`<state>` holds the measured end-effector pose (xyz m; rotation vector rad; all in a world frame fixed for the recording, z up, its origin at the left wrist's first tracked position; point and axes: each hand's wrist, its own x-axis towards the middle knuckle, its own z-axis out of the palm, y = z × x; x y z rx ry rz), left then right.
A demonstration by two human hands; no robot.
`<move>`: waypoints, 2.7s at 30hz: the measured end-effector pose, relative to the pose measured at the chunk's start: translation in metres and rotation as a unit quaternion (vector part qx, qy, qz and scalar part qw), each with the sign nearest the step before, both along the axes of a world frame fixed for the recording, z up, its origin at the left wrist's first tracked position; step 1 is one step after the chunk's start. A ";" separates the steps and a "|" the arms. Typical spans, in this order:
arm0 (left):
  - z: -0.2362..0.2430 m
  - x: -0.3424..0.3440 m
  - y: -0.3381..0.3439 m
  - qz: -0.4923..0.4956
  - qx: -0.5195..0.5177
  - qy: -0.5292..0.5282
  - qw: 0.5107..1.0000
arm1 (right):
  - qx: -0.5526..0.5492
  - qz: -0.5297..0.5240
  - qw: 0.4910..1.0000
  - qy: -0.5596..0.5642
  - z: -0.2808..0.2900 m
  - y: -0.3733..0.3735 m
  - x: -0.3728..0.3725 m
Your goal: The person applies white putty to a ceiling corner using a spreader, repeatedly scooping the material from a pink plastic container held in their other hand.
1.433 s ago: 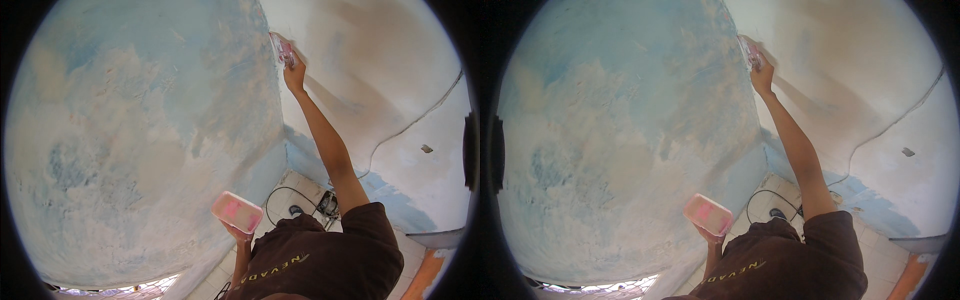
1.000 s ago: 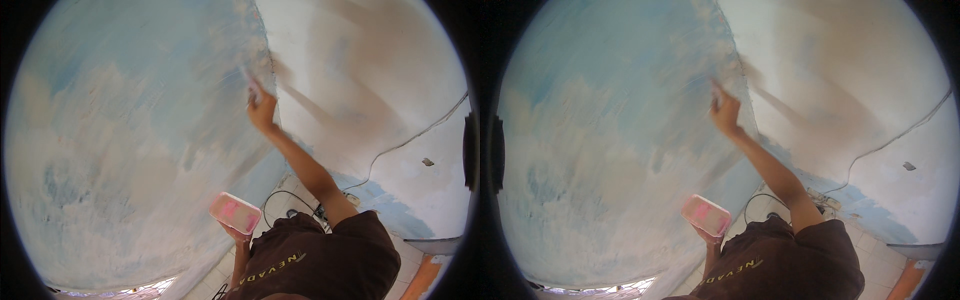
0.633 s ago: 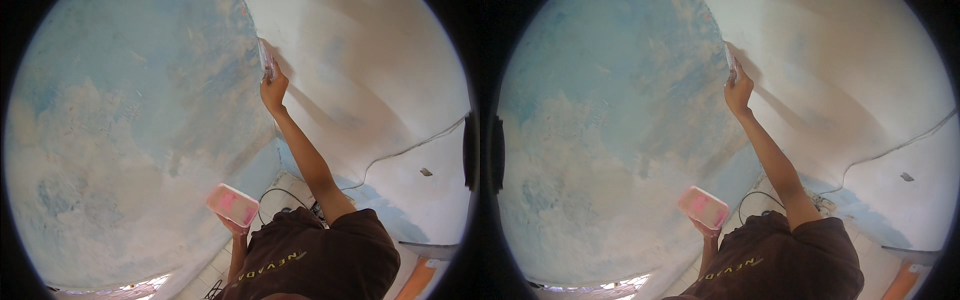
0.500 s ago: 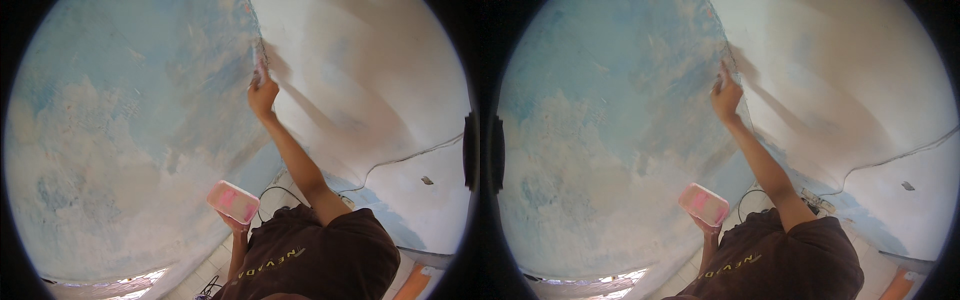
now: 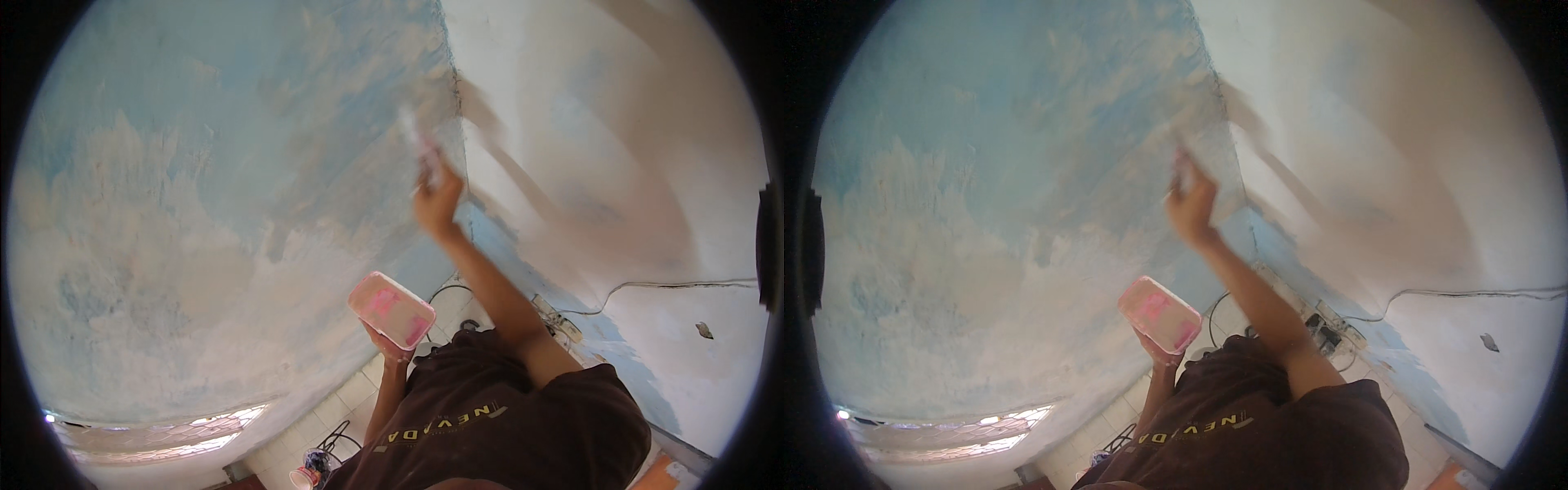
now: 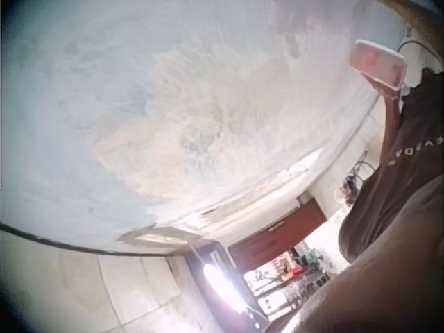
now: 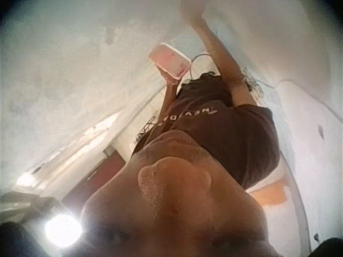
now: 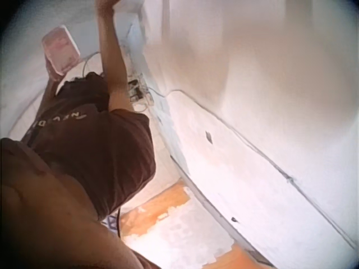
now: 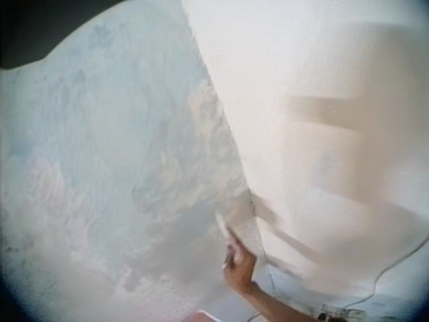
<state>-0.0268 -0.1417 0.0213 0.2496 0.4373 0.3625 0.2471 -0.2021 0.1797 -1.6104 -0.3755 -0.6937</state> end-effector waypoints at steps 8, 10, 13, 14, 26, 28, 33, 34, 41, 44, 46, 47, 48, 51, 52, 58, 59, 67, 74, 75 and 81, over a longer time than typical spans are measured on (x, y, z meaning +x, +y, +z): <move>0.012 0.002 -0.011 -0.001 0.022 0.015 1.000 | 0.002 -0.061 0.998 0.029 -0.003 -0.052 0.078; 0.018 0.002 -0.012 -0.007 0.014 0.009 1.000 | 0.017 -0.044 0.999 0.018 0.000 -0.047 0.059; 0.025 -0.002 -0.017 -0.016 0.017 0.002 1.000 | 0.032 -0.026 0.999 -0.034 0.002 -0.037 0.028; 0.027 -0.004 -0.017 -0.021 0.017 -0.001 1.000 | 0.034 -0.018 0.998 -0.053 0.002 -0.034 0.016; 0.034 -0.009 -0.029 -0.045 0.051 -0.047 0.997 | 0.013 0.156 0.981 -0.111 0.031 -0.029 -0.133; 0.028 -0.014 -0.030 -0.066 0.059 -0.060 0.994 | 0.042 0.139 0.979 -0.140 0.030 -0.048 -0.123; 0.030 -0.019 -0.032 -0.113 0.076 -0.059 0.989 | 0.067 -0.119 0.981 -0.137 0.116 -0.138 -0.015; 0.029 -0.019 -0.034 -0.113 0.081 -0.065 0.988 | 0.071 -0.150 0.978 -0.129 0.142 -0.153 0.006; 0.023 -0.025 -0.024 -0.119 0.083 -0.084 0.986 | -0.064 -0.135 0.963 -0.223 0.153 -0.037 -0.053; 0.017 -0.030 -0.021 -0.142 0.069 -0.083 0.984 | -0.132 0.003 0.976 -0.174 0.123 -0.025 -0.114; 0.020 -0.029 -0.018 -0.151 0.074 -0.088 0.982 | -0.052 0.006 0.966 -0.252 0.117 -0.047 -0.105; 0.021 -0.029 -0.018 -0.148 0.074 -0.086 0.982 | -0.022 -0.025 0.967 -0.251 0.099 -0.065 -0.083; 0.022 -0.029 -0.019 -0.146 0.075 -0.085 0.983 | 0.008 -0.056 0.967 -0.249 0.083 -0.082 -0.060; 0.019 -0.033 -0.021 -0.119 0.090 -0.085 0.985 | 0.087 -0.183 0.977 -0.069 0.110 -0.161 0.005; 0.020 -0.030 -0.028 -0.120 0.094 -0.087 0.985 | 0.114 -0.194 0.968 -0.109 0.110 -0.190 0.046; 0.001 -0.039 -0.027 -0.076 0.071 -0.080 0.991 | 0.025 -0.188 0.979 -0.069 0.091 -0.140 0.028; 0.005 -0.038 -0.030 -0.076 0.075 -0.085 0.991 | 0.029 -0.170 0.979 -0.112 0.086 -0.123 0.009; 0.009 -0.036 -0.014 -0.102 0.077 -0.079 0.989 | 0.036 -0.081 0.983 -0.161 0.076 -0.098 -0.043; 0.004 -0.039 -0.013 -0.094 0.060 -0.092 0.990 | -0.078 -0.144 0.977 -0.139 0.086 -0.042 -0.034; 0.000 -0.041 -0.010 -0.086 0.056 -0.090 0.991 | -0.071 -0.081 0.983 -0.147 0.076 -0.025 -0.065; 0.014 -0.041 -0.007 -0.113 0.065 -0.084 0.988 | -0.048 0.020 0.989 -0.141 0.040 -0.067 -0.093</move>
